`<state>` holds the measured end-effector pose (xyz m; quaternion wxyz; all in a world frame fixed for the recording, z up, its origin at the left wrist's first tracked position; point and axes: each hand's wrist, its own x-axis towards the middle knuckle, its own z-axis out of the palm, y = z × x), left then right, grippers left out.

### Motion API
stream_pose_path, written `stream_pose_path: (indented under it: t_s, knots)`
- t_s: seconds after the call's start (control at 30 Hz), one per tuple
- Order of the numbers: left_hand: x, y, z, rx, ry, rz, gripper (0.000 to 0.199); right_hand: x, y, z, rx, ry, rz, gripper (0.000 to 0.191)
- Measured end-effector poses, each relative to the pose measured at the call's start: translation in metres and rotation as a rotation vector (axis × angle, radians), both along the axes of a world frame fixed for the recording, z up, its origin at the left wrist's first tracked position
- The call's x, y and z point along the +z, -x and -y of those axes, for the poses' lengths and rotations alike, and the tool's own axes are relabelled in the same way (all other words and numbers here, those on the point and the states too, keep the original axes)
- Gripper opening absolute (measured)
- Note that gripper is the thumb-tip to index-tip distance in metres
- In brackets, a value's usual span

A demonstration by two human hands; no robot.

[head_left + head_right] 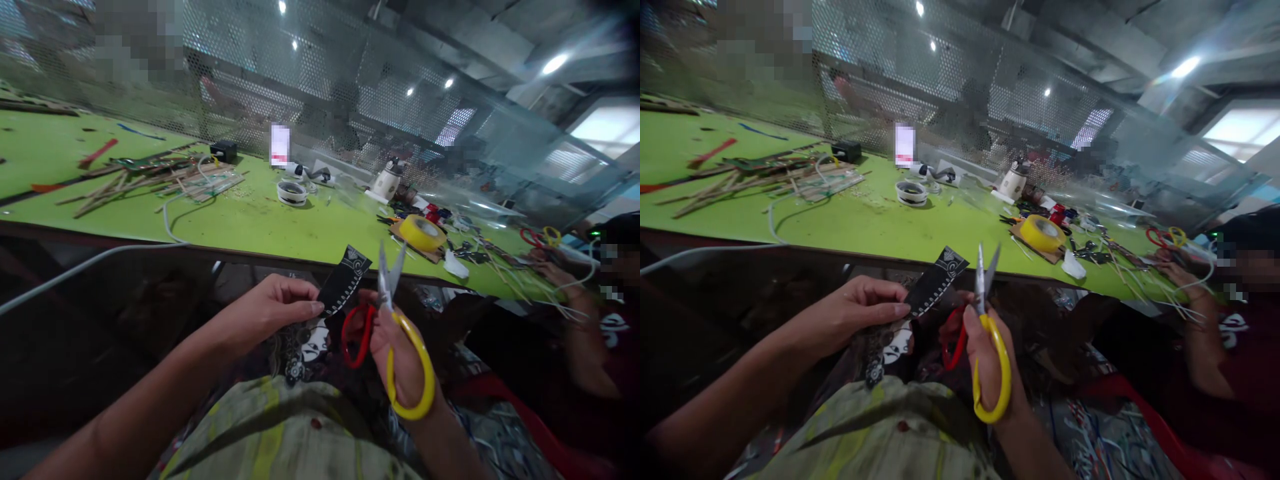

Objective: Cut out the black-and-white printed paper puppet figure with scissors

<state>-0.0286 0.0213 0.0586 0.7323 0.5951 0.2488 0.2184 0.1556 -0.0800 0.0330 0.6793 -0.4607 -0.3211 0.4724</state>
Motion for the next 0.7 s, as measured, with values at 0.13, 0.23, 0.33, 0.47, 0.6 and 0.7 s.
stream_pose_path:
  t_s: [0.13, 0.23, 0.33, 0.47, 0.6, 0.7]
  knots:
    - [0.002, -0.003, -0.004, -0.078, -0.086, 0.009, 0.016, 0.018, 0.003, -0.021, -0.115, -0.144, -0.186, 0.044]
    - [0.008, -0.006, -0.009, -0.169, -0.172, -0.02, 0.016, 0.025, 0.007, -0.033, -0.126, -0.124, -0.143, 0.057]
    - [0.014, -0.007, -0.015, -0.212, -0.205, -0.048, 0.017, 0.025, 0.012, -0.039, -0.113, -0.111, -0.131, 0.06]
    - [0.015, -0.002, -0.021, -0.127, -0.079, 0.032, 0.021, 0.025, 0.013, -0.044, -0.188, -0.19, -0.136, 0.063]
    - [0.003, 0.005, -0.015, 0.133, 0.283, 0.249, 0.036, 0.028, 0.009, -0.047, -0.252, -0.249, -0.123, 0.067]
    - [-0.01, 0.005, 0.0, 0.184, 0.44, 0.352, 0.037, 0.029, 0.01, -0.047, -0.328, -0.262, -0.056, 0.061]
